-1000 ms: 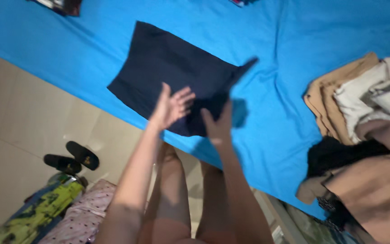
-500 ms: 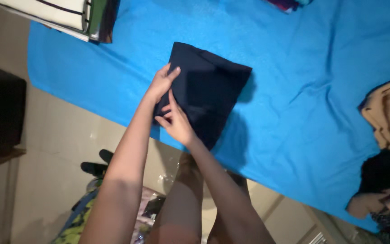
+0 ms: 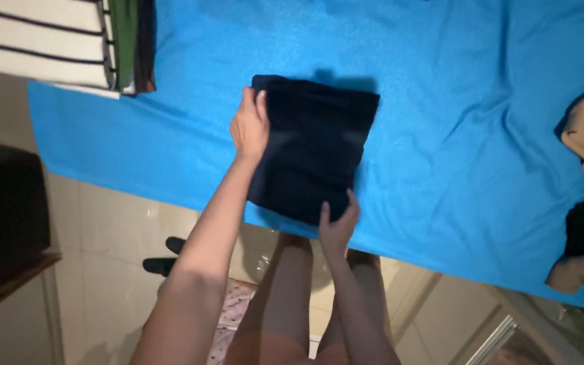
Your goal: The person folds several garments on a blue-covered surface. They fold a dark blue pair of pants, a white pair of shorts, a light pink pair of pants, a maroon pair of pants, and a peach-colored pair of pants. Each item is smoothed and folded into a compact rectangle and placed in a stack.
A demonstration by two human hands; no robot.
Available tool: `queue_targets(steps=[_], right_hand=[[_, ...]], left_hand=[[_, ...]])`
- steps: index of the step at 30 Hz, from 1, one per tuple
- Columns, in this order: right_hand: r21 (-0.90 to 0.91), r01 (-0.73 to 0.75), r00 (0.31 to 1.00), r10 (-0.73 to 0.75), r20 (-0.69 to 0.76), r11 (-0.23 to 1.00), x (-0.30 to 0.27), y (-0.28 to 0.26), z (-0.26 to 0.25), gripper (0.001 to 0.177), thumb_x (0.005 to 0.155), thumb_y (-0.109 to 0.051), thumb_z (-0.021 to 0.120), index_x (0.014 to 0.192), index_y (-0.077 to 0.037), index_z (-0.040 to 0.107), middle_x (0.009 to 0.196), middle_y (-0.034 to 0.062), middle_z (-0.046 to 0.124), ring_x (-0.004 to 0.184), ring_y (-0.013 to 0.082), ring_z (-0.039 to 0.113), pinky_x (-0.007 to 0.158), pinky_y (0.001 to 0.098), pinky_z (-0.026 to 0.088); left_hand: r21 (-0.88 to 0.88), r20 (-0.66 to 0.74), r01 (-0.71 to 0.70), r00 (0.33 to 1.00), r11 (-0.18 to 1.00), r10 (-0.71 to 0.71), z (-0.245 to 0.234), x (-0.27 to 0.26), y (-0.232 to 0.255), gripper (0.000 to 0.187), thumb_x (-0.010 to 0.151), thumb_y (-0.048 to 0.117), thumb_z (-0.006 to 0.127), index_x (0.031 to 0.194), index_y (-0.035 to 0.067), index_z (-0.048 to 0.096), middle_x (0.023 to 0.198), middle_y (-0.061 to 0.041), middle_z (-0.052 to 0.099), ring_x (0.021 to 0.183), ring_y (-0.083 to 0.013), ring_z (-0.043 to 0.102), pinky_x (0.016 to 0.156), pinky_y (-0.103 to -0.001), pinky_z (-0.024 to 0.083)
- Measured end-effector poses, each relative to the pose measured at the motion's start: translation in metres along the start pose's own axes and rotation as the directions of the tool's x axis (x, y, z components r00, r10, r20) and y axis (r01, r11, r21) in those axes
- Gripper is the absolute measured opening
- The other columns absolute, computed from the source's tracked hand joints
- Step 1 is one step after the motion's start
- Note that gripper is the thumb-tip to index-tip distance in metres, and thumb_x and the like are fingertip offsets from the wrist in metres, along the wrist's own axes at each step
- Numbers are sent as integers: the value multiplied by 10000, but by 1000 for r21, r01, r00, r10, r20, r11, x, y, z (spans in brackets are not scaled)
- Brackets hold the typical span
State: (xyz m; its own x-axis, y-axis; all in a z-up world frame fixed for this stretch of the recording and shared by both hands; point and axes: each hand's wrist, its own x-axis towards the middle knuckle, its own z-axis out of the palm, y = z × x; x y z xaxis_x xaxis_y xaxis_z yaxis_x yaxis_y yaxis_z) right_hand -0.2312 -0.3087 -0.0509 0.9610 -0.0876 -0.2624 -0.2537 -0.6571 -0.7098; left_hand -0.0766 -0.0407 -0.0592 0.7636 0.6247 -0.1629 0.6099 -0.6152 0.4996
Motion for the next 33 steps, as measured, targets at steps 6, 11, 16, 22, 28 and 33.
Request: queue_targets(steps=[6, 11, 16, 22, 28, 33], right_hand=[[360, -269, 963, 236, 132, 894, -17, 38, 2, 355, 1047, -118, 650, 1381, -50, 552, 1264, 125, 624, 1080, 164, 599, 946, 293, 505], [215, -183, 983, 176, 53, 959, -34, 36, -15, 348, 928, -67, 715, 1259, -51, 608, 1048, 95, 681, 888, 154, 620, 802, 310, 535], [206, -76, 996, 83, -23, 976, -30, 37, -27, 197, 951, -86, 719, 1139, -38, 687, 1016, 117, 726, 881, 223, 693, 789, 335, 564], [85, 96, 993, -89, -83, 992, -29, 53, -33, 141, 937, -99, 727, 1060, -37, 698, 1017, 150, 720, 902, 326, 713, 784, 381, 568], [210, -18, 999, 27, -39, 978, -47, 56, -33, 154, 893, -121, 750, 1016, -53, 690, 937, 121, 718, 786, 259, 718, 673, 365, 574], [216, -169, 984, 177, -17, 962, -74, 52, -35, 155, 897, -133, 760, 1012, -53, 694, 868, 131, 694, 723, 265, 697, 638, 383, 552]], left_hand=[[54, -87, -113, 989, 992, 117, 3, 16, 6, 291, 1080, 297, 566, 1248, 61, 541, 1139, -207, 677, 1081, -438, 623, 892, -534, 502], [85, -150, -674, 719, 734, 678, 7, 2, 46, 337, 915, 151, 716, 1234, 83, 632, 1298, -169, 585, 1267, -369, 529, 1138, -510, 381], [-2, 107, -903, 427, 430, 898, 54, -20, 112, 390, 869, 312, 800, 1180, 100, 700, 1242, -100, 597, 1253, -319, 511, 1133, -502, 367], [255, 344, -874, 481, 413, 806, 112, -30, 140, 248, 874, 317, 738, 1052, 151, 692, 1066, -72, 636, 1083, -292, 569, 930, -465, 435], [282, 287, -852, 514, 441, 808, 130, -25, 136, 202, 899, 236, 697, 1066, 132, 653, 1048, -63, 655, 1023, -282, 587, 850, -466, 445], [325, 203, -765, 630, 555, 749, 143, -16, 137, 235, 947, 234, 699, 1121, 98, 618, 964, -72, 680, 945, -294, 618, 795, -464, 440]])
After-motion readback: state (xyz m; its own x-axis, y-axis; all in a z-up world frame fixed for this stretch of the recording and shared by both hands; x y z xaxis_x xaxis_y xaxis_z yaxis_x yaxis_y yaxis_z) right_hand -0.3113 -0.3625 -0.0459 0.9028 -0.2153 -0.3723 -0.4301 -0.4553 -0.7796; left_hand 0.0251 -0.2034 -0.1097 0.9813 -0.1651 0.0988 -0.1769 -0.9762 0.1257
